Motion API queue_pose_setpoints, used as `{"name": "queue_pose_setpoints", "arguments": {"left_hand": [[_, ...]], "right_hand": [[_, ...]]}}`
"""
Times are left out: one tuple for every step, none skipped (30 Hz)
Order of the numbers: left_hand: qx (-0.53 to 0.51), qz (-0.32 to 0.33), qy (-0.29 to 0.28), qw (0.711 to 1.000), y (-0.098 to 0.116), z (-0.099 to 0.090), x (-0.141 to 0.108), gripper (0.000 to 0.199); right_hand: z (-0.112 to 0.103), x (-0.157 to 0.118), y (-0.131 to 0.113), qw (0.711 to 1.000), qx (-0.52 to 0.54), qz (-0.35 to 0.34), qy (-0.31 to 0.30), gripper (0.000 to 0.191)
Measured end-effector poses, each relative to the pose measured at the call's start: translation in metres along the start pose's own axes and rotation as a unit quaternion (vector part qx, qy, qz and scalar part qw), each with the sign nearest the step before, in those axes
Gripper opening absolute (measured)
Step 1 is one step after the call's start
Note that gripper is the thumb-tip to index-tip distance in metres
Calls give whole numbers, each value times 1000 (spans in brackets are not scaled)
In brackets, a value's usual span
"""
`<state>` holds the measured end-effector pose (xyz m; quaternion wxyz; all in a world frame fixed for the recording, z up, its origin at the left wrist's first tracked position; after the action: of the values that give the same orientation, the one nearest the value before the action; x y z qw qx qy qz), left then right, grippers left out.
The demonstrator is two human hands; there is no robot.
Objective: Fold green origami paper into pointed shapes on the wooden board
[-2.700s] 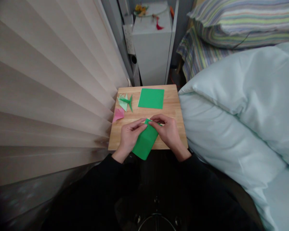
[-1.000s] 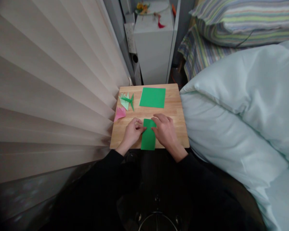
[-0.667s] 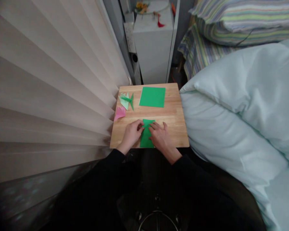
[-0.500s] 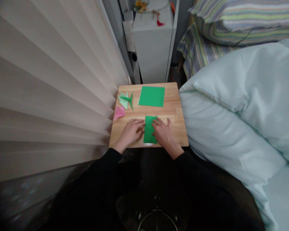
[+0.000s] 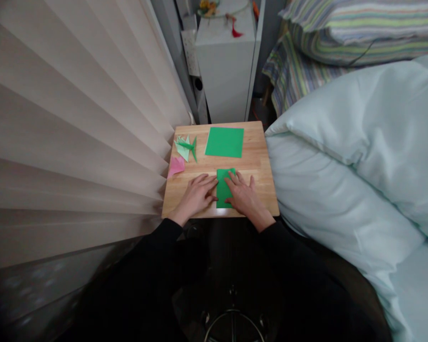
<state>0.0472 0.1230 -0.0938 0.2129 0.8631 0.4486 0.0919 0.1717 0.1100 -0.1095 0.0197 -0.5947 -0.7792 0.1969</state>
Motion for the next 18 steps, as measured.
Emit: {"name": "queue_pose_setpoints", "arguments": {"left_hand": [[-1,-3,1,1000,0,0,0,55],[-2,-5,3,1000,0,-1,0,56],[-3,-6,5,1000,0,-1,0,56],[-5,-5,7,1000,0,-1,0,57],[-6,-5,9,1000,1,-1,0,58],[-7,-4,10,1000,1,-1,0,59],[-7,-3,12,1000,1,-1,0,60],[-7,-2,14,1000,1,-1,0,62],[-6,0,16,1000,2,-1,-1,64],[-5,2,17,1000,2,-1,-1,65],[-4,4,19,1000,2,-1,-1,65],[-3,5,19,1000,2,-1,-1,65],[-3,5,19,1000,1,-1,-1,65],[-4,4,19,1000,1,-1,-1,64],[-4,3,18,1000,1,0,-1,64],[-5,3,18,1000,0,0,-1,63],[-5,3,19,1000,0,0,0,63],[-6,4,21,1000,0,0,0,63]], "right_hand": [[2,0,2,1000,-1,4,-4,76],[3,0,3,1000,-1,8,-6,78],[5,0,4,1000,-1,10,-7,79],[6,0,5,1000,-2,11,-7,78],[7,0,5,1000,-4,10,-6,76],[8,0,5,1000,-6,10,-5,73],[10,0,5,1000,-9,9,-4,71],[10,0,4,1000,-13,9,-3,70],[11,0,3,1000,-17,9,-2,70],[11,-1,2,1000,-21,9,-3,70],[12,-1,1,1000,-26,9,-3,70],[12,-1,0,999,-30,10,-4,70],[12,-1,-1,999,-34,12,-5,69],[12,-2,-2,999,-37,12,-4,69],[12,-2,-3,999,-40,13,-4,69],[11,-2,-4,999,-42,12,-1,69],[11,-3,-5,999,-44,10,1,69],[11,-3,-6,999,-47,9,4,69]]}}
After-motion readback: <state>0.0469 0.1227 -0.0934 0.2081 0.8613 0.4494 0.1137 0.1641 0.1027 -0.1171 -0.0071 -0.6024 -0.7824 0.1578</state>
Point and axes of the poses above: each hand's wrist, its own x-axis towards the middle knuckle, its own z-axis out of the palm, y = z × x, the point moved 10 cm from there along x, towards the middle knuckle, and after that the axes turned 4 degrees about z, right-handed, at the moved point
